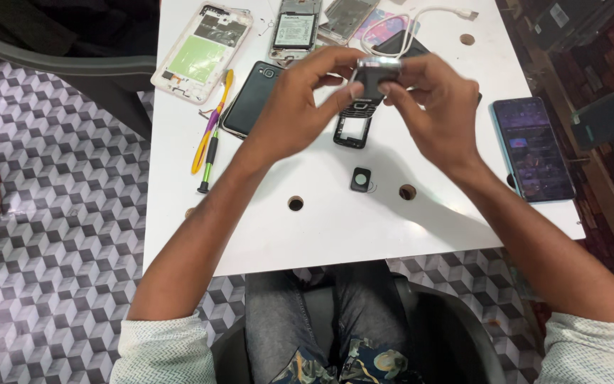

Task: The person assembles a feature phone by inserting the keypad and screen into the front housing, then placing the motherboard into the back housing. They repeatedly test-fit the front and back halves together, then disassemble the unit to inspect the internal components.

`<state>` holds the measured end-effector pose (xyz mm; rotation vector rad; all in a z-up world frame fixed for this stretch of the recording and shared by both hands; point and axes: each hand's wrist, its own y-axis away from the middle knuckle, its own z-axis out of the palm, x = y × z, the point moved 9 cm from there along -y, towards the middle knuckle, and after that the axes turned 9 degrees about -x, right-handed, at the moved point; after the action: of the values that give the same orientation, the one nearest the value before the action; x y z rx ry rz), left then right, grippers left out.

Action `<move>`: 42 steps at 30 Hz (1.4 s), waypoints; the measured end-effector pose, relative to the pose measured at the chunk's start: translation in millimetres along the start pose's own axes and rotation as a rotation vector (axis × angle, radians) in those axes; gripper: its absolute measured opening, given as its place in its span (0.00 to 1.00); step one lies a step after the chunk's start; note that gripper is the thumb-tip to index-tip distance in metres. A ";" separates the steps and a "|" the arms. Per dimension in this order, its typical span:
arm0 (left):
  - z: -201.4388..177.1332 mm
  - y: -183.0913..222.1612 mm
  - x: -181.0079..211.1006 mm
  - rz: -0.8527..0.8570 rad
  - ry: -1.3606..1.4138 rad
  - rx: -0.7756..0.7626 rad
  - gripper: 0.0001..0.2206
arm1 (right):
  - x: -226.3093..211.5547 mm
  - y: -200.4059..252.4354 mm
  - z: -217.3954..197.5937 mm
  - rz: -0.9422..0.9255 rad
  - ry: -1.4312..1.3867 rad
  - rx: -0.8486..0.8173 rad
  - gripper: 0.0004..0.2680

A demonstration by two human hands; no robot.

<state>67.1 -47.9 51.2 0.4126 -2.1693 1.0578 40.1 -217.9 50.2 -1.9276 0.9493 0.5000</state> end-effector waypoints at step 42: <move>38.4 45.9 -142.3 -0.734 0.636 0.174 0.10 | 120.2 12.1 41.9 0.871 -0.656 -0.130 0.04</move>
<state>127.9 -51.3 -90.7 0.7569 -1.2117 0.7985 106.8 -235.7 -57.4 -1.2074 1.2747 1.6046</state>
